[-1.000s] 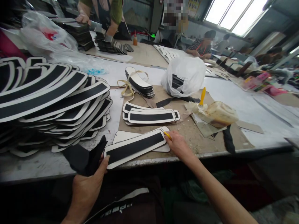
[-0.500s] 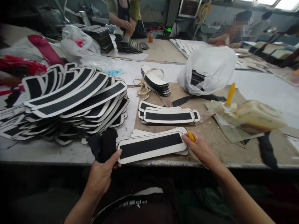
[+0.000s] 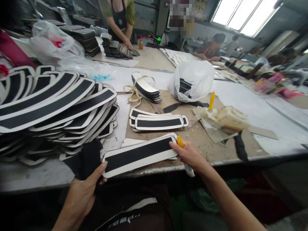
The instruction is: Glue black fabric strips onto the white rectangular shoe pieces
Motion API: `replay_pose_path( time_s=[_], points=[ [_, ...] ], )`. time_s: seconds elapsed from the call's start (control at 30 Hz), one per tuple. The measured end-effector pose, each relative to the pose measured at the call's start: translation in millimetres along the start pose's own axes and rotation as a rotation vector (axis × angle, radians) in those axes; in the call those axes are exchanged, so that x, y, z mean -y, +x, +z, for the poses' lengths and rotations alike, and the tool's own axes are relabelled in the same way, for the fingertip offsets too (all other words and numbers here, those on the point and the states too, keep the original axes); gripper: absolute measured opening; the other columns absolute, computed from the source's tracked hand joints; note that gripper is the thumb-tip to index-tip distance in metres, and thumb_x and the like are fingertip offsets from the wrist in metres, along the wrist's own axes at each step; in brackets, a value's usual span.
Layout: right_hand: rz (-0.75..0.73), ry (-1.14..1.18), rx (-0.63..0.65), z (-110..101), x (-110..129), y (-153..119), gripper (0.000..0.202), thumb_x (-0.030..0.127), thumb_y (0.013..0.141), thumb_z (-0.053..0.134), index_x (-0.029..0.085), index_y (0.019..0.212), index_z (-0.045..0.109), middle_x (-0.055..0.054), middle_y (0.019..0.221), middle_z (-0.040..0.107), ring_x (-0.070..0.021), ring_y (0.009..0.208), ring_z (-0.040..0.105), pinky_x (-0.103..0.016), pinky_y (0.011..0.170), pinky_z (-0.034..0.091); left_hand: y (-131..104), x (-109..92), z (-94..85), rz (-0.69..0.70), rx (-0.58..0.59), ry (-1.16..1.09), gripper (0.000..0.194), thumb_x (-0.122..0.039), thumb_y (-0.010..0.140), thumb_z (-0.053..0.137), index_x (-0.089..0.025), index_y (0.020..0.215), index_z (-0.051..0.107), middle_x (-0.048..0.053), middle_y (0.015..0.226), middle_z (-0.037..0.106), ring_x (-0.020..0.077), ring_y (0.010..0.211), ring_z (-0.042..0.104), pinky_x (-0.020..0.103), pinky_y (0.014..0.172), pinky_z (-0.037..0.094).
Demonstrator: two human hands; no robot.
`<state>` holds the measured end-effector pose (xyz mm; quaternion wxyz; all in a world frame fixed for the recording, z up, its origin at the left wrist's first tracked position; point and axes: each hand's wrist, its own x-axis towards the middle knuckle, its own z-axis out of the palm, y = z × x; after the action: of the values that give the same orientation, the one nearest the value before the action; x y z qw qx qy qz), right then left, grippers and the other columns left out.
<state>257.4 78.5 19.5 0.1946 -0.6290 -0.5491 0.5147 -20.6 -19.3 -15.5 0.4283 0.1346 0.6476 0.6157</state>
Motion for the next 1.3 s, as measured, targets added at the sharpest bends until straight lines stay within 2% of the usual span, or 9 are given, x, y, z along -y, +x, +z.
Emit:
replay_pose_path(
  time_s=[0.2,0.43,0.63,0.83,0.93,1.13,1.3],
  points=[
    [-0.027,0.030,0.014,0.2,0.0,-6.5,0.040,0.057,0.076,0.054,0.020,0.068,0.040,0.009,0.046,0.037,-0.0051,0.038,0.031,-0.019,0.037,0.022,0.2,0.1,-0.2,-0.045,-0.003,0.004,0.043,-0.028,0.052,0.081,-0.021,0.091,0.063,-0.002,0.085,0.061,0.0106,0.059,0.054,0.017,0.040,0.045],
    [-0.071,0.071,0.045,-0.6,4.3,-15.0,0.041,0.055,0.075,0.056,0.019,0.069,0.039,0.008,0.052,0.034,-0.0048,0.043,0.030,-0.019,0.039,0.023,-0.5,-4.6,2.4,-0.018,-0.018,-0.009,0.045,-0.027,0.045,0.083,-0.020,0.085,0.063,-0.002,0.082,0.061,0.0113,0.057,0.054,0.016,0.037,0.045],
    [-0.047,0.212,0.130,-7.7,0.0,-21.9,0.039,0.053,0.076,0.058,0.019,0.074,0.041,0.008,0.055,0.034,-0.0047,0.044,0.028,-0.019,0.040,0.021,1.2,-9.1,-3.3,-0.142,0.080,-0.055,0.041,-0.025,0.041,0.084,-0.018,0.074,0.060,-0.004,0.067,0.056,0.0096,0.049,0.049,0.018,0.036,0.043],
    [-0.035,0.291,0.110,-6.7,-0.3,-26.6,0.038,0.052,0.072,0.063,0.019,0.076,0.043,0.008,0.057,0.034,-0.0048,0.045,0.028,-0.019,0.041,0.021,0.6,-13.6,-4.1,-0.191,0.146,-0.074,0.039,-0.026,0.049,0.083,-0.019,0.080,0.060,-0.004,0.073,0.059,0.0108,0.052,0.052,0.019,0.037,0.042],
    [-0.021,0.263,0.073,-4.9,-2.6,-28.2,0.037,0.051,0.073,0.062,0.020,0.073,0.042,0.008,0.057,0.032,-0.0056,0.045,0.027,-0.020,0.040,0.021,-3.9,-12.4,-3.4,-0.178,0.188,-0.077,0.036,-0.032,0.055,0.080,-0.016,0.080,0.060,-0.003,0.066,0.059,0.0108,0.049,0.051,0.021,0.040,0.043],
    [0.032,0.198,0.058,-6.3,-15.3,-24.4,0.036,0.049,0.074,0.063,0.021,0.070,0.041,0.007,0.054,0.031,-0.0070,0.045,0.026,-0.021,0.039,0.022,-7.6,-7.0,-6.5,-0.119,0.245,-0.059,0.032,-0.043,0.069,0.069,-0.015,0.081,0.058,-0.001,0.066,0.059,0.0104,0.050,0.051,0.021,0.042,0.041],
    [0.038,0.202,0.043,-2.6,-12.0,-24.5,0.036,0.049,0.075,0.063,0.020,0.070,0.042,0.007,0.055,0.032,-0.0062,0.047,0.027,-0.021,0.040,0.023,-4.2,-10.2,-6.4,-0.133,0.230,-0.035,0.037,-0.039,0.066,0.073,-0.016,0.090,0.057,-0.001,0.073,0.059,0.0085,0.052,0.050,0.019,0.041,0.040]
  ],
)
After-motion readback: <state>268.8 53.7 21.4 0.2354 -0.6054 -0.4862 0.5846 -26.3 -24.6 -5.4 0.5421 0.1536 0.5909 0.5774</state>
